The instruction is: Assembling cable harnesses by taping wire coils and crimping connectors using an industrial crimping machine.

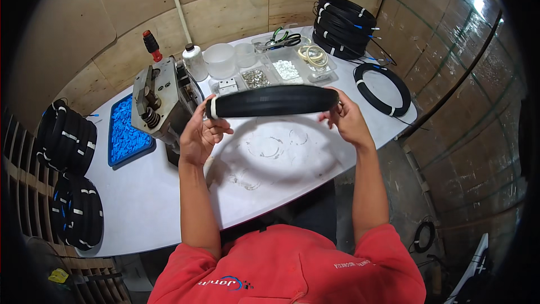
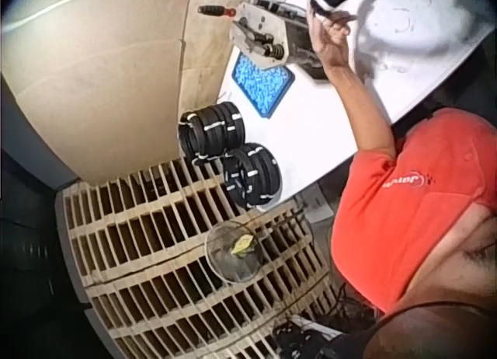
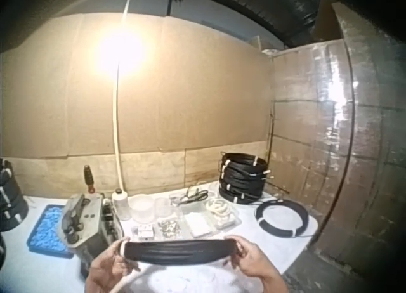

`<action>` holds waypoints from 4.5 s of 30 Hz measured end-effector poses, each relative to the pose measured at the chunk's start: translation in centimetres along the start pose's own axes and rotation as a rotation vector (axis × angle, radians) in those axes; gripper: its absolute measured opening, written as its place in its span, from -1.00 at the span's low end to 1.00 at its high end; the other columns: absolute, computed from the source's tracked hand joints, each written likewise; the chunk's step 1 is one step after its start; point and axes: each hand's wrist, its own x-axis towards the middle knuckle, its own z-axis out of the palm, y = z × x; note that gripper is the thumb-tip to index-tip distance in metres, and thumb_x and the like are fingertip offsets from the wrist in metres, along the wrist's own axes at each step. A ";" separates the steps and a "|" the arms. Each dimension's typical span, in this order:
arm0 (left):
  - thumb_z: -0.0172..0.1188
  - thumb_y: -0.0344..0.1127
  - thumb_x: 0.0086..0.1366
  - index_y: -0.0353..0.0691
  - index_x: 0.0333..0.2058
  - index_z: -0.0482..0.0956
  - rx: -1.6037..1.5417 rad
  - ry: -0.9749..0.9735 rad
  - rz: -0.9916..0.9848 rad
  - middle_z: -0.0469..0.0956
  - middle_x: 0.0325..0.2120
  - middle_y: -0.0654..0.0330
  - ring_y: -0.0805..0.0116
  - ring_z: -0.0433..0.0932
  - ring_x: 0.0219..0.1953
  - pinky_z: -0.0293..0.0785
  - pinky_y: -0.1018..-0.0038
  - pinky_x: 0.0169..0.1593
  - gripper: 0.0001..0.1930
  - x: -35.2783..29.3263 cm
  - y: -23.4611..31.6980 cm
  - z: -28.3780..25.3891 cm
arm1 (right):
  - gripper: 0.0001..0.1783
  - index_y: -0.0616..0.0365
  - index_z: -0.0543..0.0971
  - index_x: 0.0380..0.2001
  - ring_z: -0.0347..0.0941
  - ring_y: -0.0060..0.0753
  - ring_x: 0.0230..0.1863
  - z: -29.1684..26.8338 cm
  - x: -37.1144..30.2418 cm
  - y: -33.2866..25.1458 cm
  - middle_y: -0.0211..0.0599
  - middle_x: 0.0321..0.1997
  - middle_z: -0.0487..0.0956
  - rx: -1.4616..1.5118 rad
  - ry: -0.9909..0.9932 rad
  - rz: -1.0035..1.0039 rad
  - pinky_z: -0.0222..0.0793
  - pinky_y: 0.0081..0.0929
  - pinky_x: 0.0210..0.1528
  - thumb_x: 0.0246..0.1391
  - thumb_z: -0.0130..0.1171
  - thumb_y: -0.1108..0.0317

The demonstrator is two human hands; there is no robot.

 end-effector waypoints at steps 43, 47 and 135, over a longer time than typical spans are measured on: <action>0.09 -0.34 0.40 -0.23 -0.09 0.38 -0.057 0.534 -0.005 0.40 -0.52 0.25 0.39 0.50 -0.45 0.57 0.34 -0.23 -0.82 1.9 -6.7 2.9 | -0.70 0.13 0.38 0.05 0.24 -0.69 -0.63 5.3 0.0 1.5 -0.49 -0.44 0.37 0.568 0.330 -0.024 0.25 -0.67 -0.62 0.40 0.00 0.20; 0.13 -0.33 0.38 -0.24 -0.05 0.38 -0.001 0.451 0.040 0.45 -0.46 0.23 0.37 0.54 -0.39 0.58 0.34 -0.18 -0.77 1.5 -6.2 2.8 | -0.79 0.10 0.41 -0.12 0.30 -0.68 -0.62 4.4 0.3 3.1 -0.46 -0.45 0.40 0.667 0.276 -0.020 0.27 -0.65 -0.63 0.37 0.06 0.20; 0.30 -0.29 0.23 -0.17 -0.28 0.40 0.061 0.342 -0.137 0.42 -0.55 0.28 0.46 0.44 -0.54 0.45 0.46 -0.41 -0.77 0.9 -3.1 2.4 | -0.63 0.22 0.43 0.00 0.63 -0.29 -0.22 3.7 0.9 4.1 -0.16 -0.07 0.52 0.492 0.303 0.082 0.54 -0.54 -0.50 0.32 0.14 0.17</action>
